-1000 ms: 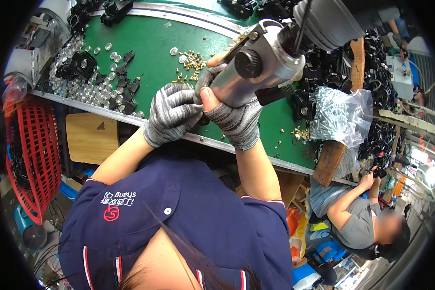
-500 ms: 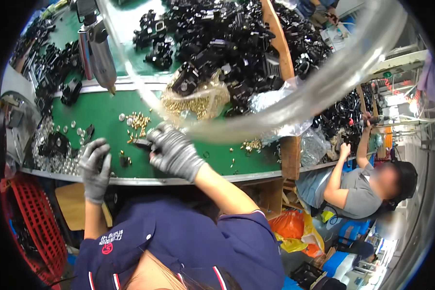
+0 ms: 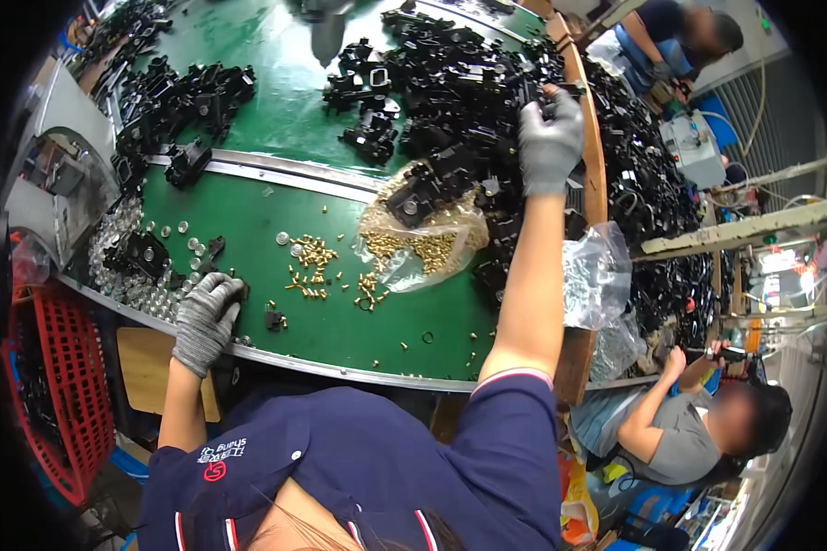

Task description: Placing brass pins into plastic housings and securing them using a pneumatic screwdriver.

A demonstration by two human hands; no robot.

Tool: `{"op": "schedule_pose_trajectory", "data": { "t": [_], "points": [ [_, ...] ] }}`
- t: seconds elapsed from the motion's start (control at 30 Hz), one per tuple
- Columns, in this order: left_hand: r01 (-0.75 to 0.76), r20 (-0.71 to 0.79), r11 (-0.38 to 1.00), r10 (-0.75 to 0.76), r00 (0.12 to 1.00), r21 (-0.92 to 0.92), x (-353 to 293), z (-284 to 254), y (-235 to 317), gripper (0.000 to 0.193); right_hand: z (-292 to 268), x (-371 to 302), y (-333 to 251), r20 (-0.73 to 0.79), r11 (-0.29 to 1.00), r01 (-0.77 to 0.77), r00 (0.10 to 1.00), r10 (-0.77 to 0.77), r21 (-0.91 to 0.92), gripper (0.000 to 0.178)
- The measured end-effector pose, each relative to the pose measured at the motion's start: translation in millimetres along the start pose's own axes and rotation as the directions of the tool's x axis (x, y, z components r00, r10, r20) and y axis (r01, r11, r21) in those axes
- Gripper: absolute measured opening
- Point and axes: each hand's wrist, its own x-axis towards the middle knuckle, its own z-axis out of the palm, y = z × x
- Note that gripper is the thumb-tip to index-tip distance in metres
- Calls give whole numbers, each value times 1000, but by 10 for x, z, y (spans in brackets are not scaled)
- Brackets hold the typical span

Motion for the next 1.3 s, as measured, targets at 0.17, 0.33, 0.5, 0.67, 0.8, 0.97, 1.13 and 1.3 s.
{"op": "schedule_pose_trajectory", "data": {
  "t": [0.17, 0.33, 0.5, 0.67, 0.8, 0.97, 1.13, 1.3],
  "points": [
    [-16, -177, 877, -79, 981, -480, 68, -110, 186, 26, -200, -1647, -1405, 725, 853, -56, 557, -405, 520, 36],
    [-86, -50, 802, 71, 996, -591, 349, 49, 424, 23, -5, -2403, -1856, 761, 830, -278, 601, -243, 484, 43],
    [139, 125, 391, -61, 990, -910, 369, 422, 335, 25, 190, -2579, -1790, 725, 852, -279, 670, -158, 443, 36],
    [121, 71, 580, -108, 992, -805, 434, 163, 315, 28, 206, -2742, -1598, 686, 763, -457, 728, 25, 458, 21],
    [-5, -504, 988, -74, 860, -154, 1030, -261, -329, 48, 83, -2854, -1374, 706, 605, -654, 678, 203, 454, 12],
    [348, -113, 882, -329, 938, 317, 1791, -590, -783, 54, -50, -2929, -1341, 665, 753, -528, 729, 163, 394, 8],
    [317, -75, 908, -308, 948, 274, 1829, -665, -721, 58, -101, -2784, -1429, 596, 906, -264, 803, 17, 330, 7],
    [7, -41, 535, -78, 996, -845, 906, -339, 169, 60, -215, -2546, -2033, 652, 543, -596, 750, 113, 592, 44]
  ]
}}
